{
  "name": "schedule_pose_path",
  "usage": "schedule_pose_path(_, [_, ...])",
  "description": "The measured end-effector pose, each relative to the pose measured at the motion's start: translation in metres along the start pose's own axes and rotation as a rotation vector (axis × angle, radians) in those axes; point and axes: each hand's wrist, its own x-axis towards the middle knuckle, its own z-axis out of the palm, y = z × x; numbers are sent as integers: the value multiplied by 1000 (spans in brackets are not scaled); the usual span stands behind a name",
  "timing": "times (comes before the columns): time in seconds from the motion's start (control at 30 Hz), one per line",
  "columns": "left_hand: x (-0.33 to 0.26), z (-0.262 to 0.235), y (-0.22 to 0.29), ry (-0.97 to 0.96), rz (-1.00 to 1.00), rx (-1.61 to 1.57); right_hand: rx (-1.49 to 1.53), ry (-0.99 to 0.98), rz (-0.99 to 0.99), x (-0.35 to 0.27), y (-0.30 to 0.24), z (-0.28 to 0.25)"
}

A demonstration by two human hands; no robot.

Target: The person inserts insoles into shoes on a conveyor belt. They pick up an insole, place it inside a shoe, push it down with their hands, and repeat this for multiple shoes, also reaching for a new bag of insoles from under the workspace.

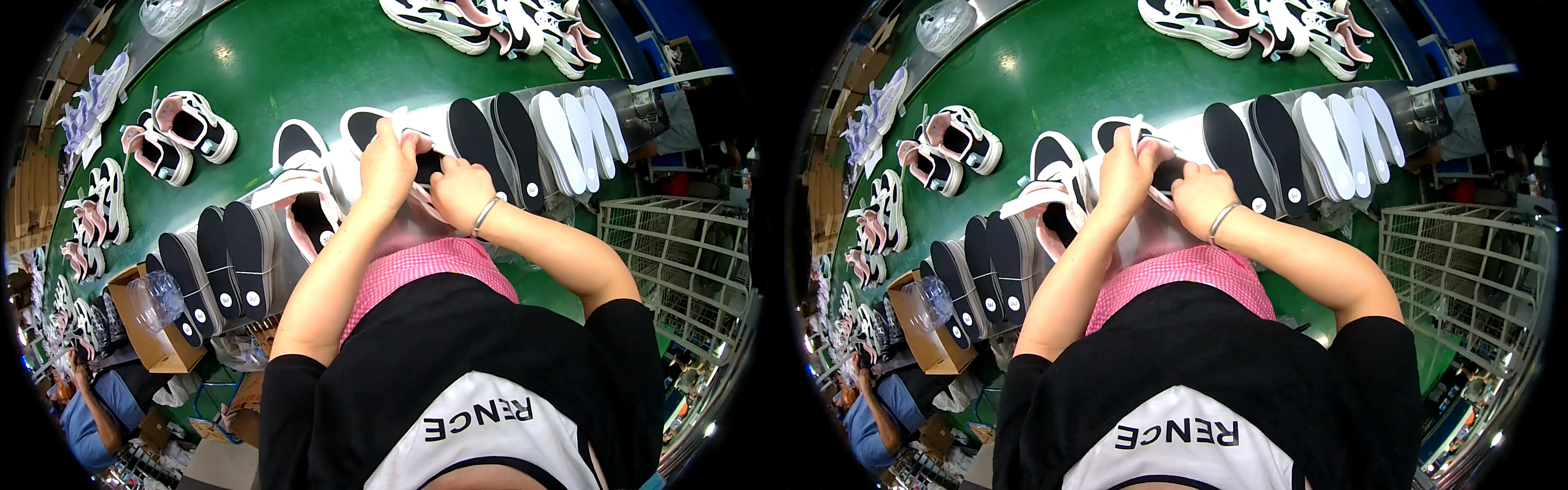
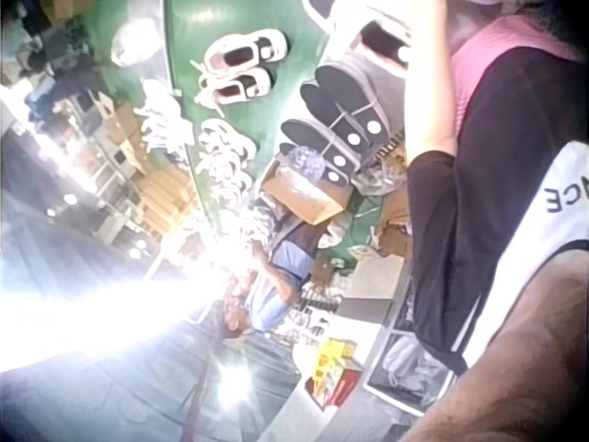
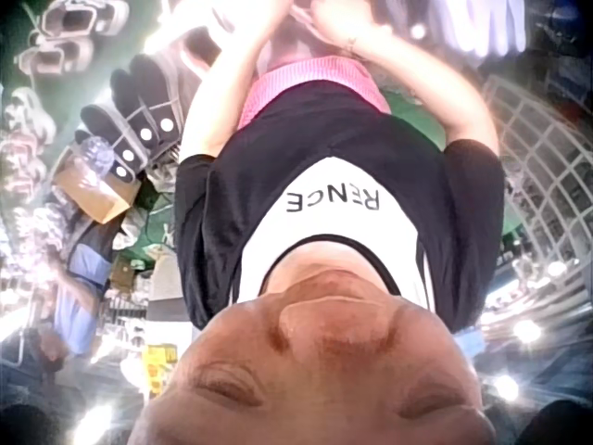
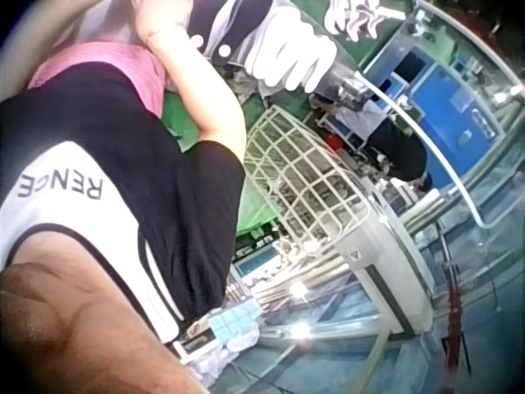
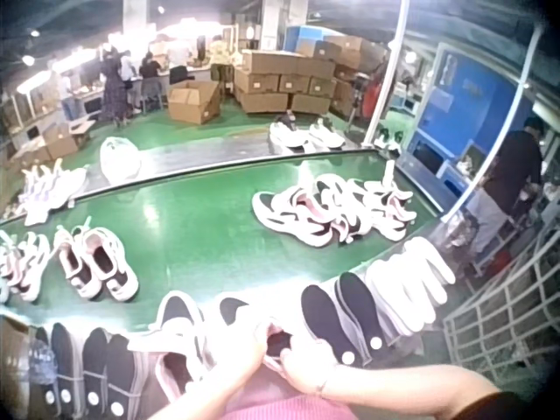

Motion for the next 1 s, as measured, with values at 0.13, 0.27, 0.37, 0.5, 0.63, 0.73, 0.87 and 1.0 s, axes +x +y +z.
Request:
schedule_pose_path(0.13, [4, 8, -14, 35, -110, -22, -72, -284, 28, -28, 8, -40])
schedule_pose_path(0.27, [5, 12, -15, 54, -117, -15, -2, -527, 156, -23, 7, -63])
schedule_pose_path(0.37, [5, 15, -17, 25, -164, -48, -42, -281, -20, -10, -1, -40])
schedule_pose_path(0.5, [4, 17, -15, 64, -112, -110, -13, -230, -72, 9, 5, 5])
schedule_pose_path(0.63, [2, 20, -19, 76, -128, -211, 9, -376, -49, 25, 14, 19])
schedule_pose_path(0.73, [4, 22, -19, 107, -73, -206, 30, -494, 56, 35, 16, 19])
schedule_pose_path(0.87, [6, 24, -21, 73, -113, -252, -114, -707, -12, 45, 11, 15])
schedule_pose_path(1.0, [5, 26, -25, 101, -82, -195, -123, -760, -27, 57, 5, 2])
